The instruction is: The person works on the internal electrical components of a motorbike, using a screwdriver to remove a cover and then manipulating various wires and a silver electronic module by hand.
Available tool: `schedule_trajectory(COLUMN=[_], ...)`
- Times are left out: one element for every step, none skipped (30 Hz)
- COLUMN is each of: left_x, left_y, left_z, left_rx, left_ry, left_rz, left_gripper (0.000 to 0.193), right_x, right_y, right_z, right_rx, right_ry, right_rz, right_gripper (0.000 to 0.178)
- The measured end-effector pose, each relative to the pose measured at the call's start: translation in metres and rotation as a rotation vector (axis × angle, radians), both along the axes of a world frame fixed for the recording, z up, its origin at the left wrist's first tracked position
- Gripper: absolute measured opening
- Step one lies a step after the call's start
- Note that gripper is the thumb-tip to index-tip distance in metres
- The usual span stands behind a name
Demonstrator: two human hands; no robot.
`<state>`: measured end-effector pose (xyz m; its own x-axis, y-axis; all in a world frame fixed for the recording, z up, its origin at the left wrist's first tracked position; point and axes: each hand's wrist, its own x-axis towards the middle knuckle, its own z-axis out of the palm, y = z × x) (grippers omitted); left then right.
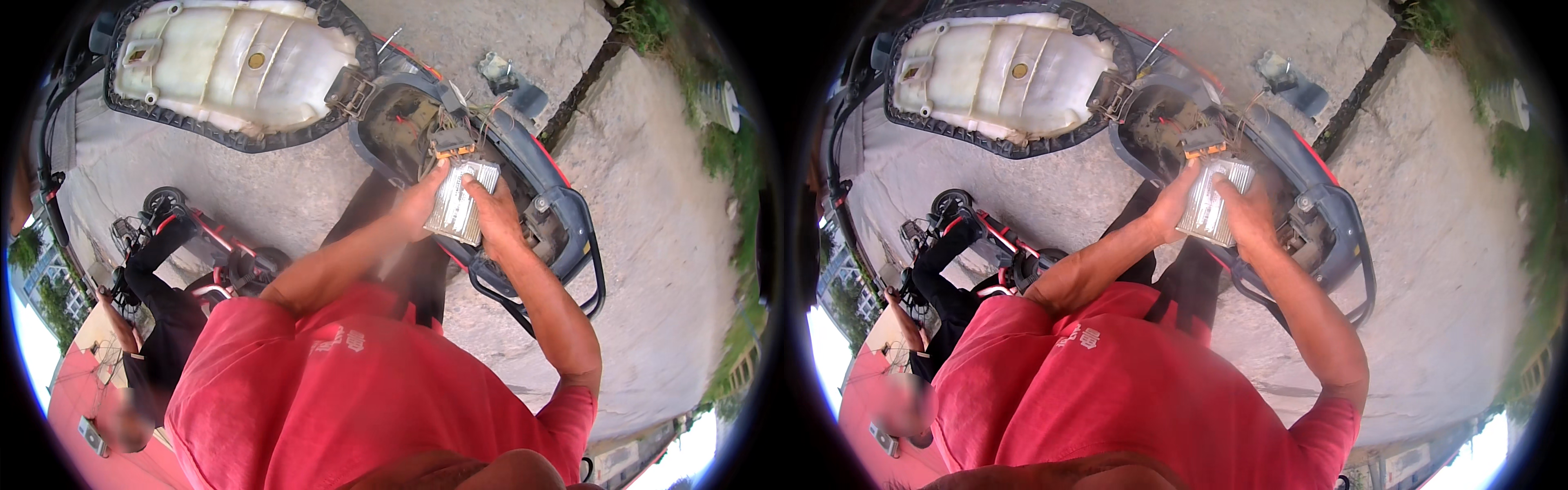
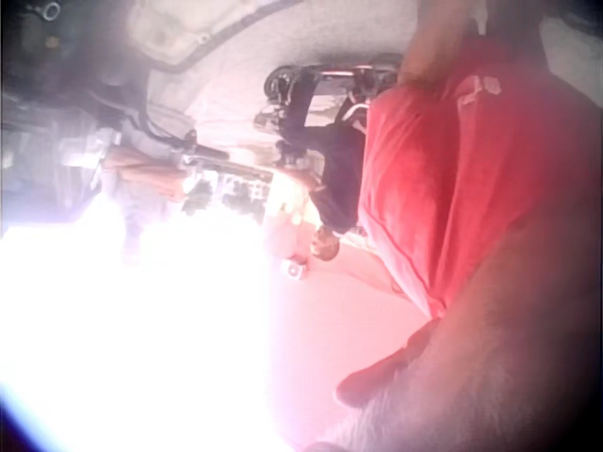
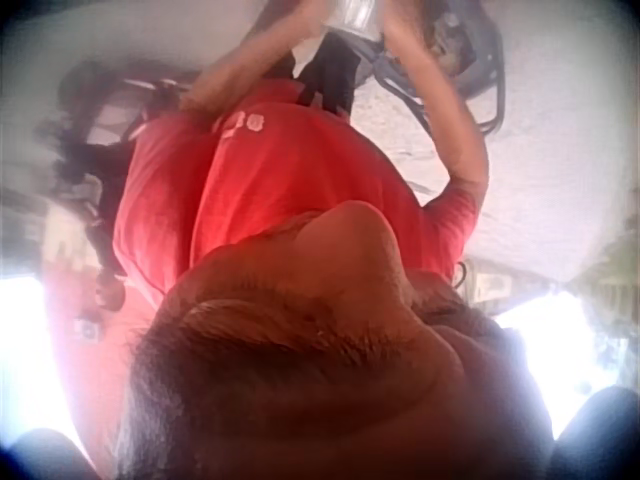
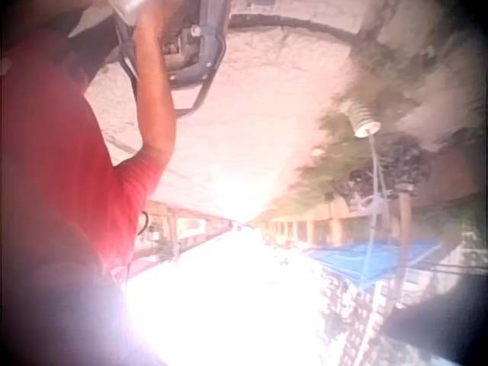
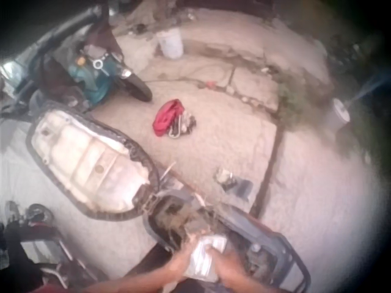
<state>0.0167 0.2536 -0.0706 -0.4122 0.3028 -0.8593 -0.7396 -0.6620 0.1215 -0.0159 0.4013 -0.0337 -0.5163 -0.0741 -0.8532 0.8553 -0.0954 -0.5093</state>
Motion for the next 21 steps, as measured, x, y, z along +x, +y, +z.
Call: schedule_trajectory(left_x=[0.000, -0.001, -0.002, -0.002, -0.002, 0.000, 0.002, 0.003, 0.003, 0.003, 0.003, 0.000, -0.002, -0.003, -0.004, -0.005, -0.007, -0.008, -0.009, -0.011, -0.015], left_y=[0.002, 0.003, 0.002, 0.001, 0.000, -0.003, -0.005, -0.007, -0.007, -0.007, -0.008, -0.008, -0.009, -0.011, -0.015, -0.019, -0.025, -0.031, -0.034, -0.035, -0.036], left_z=[0.005, 0.010, 0.016, 0.019, 0.016, 0.011, 0.007, 0.003, 0.002, 0.001, 0.002, 0.010, 0.016, 0.020, 0.023, 0.027, 0.033, 0.039, 0.041, 0.040, 0.037], left_rx=[-0.037, -0.038, -0.041, -0.044, -0.048, -0.052, -0.056, -0.062, -0.066, -0.070, -0.100, -0.129, -0.158, -0.256, -0.355, -0.455, -0.488, -0.520, -0.552, -0.639, -0.726], left_ry=[-0.002, -0.012, -0.020, -0.029, -0.019, -0.008, 0.002, -0.002, -0.007, -0.011, 0.000, 0.010, 0.019, 0.104, 0.189, 0.274, 0.312, 0.349, 0.386, 0.466, 0.545], left_rz=[-0.025, -0.030, -0.032, -0.034, -0.040, -0.045, -0.049, -0.058, -0.065, -0.073, -0.087, -0.100, -0.113, -0.160, -0.209, -0.259, -0.265, -0.269, -0.274, -0.294, -0.313], left_gripper=[0.059, 0.059, 0.060, 0.060, 0.060, 0.061, 0.061, 0.061, 0.061, 0.061, 0.061, 0.060, 0.060, 0.060, 0.059, 0.059, 0.061, 0.063, 0.065, 0.069, 0.072], right_x=[0.003, 0.006, 0.008, 0.008, 0.009, 0.008, 0.007, 0.007, 0.006, 0.006, 0.006, 0.006, 0.006, 0.006, 0.007, 0.007, 0.007, 0.008, 0.009, 0.008, 0.006], right_y=[0.002, 0.003, 0.003, 0.003, 0.004, 0.002, 0.001, 0.001, 0.001, 0.001, 0.001, 0.000, -0.001, -0.001, -0.002, -0.002, -0.002, -0.002, -0.002, -0.001, -0.001], right_z=[-0.005, -0.009, -0.013, -0.014, -0.014, -0.011, -0.008, -0.007, -0.006, -0.005, -0.004, -0.003, -0.001, 0.001, 0.003, 0.004, 0.004, 0.004, 0.004, 0.005, 0.007], right_rx=[-0.002, -0.002, -0.003, -0.004, -0.019, -0.035, -0.050, -0.047, -0.042, -0.036, -0.031, -0.024, -0.018, -0.001, 0.013, 0.027, 0.077, 0.127, 0.178, 0.205, 0.231], right_ry=[-0.006, 0.001, 0.009, 0.017, 0.014, 0.011, 0.008, 0.012, 0.016, 0.020, 0.026, 0.031, 0.036, 0.053, 0.071, 0.088, 0.098, 0.108, 0.118, 0.130, 0.141], right_rz=[-0.003, 0.013, 0.031, 0.050, 0.042, 0.035, 0.028, 0.028, 0.028, 0.028, 0.033, 0.038, 0.043, 0.055, 0.063, 0.072, 0.115, 0.160, 0.205, 0.240, 0.278], right_gripper=[0.046, 0.046, 0.047, 0.047, 0.048, 0.048, 0.048, 0.048, 0.048, 0.048, 0.046, 0.044, 0.043, 0.043, 0.043, 0.043, 0.044, 0.044, 0.045, 0.047, 0.048])
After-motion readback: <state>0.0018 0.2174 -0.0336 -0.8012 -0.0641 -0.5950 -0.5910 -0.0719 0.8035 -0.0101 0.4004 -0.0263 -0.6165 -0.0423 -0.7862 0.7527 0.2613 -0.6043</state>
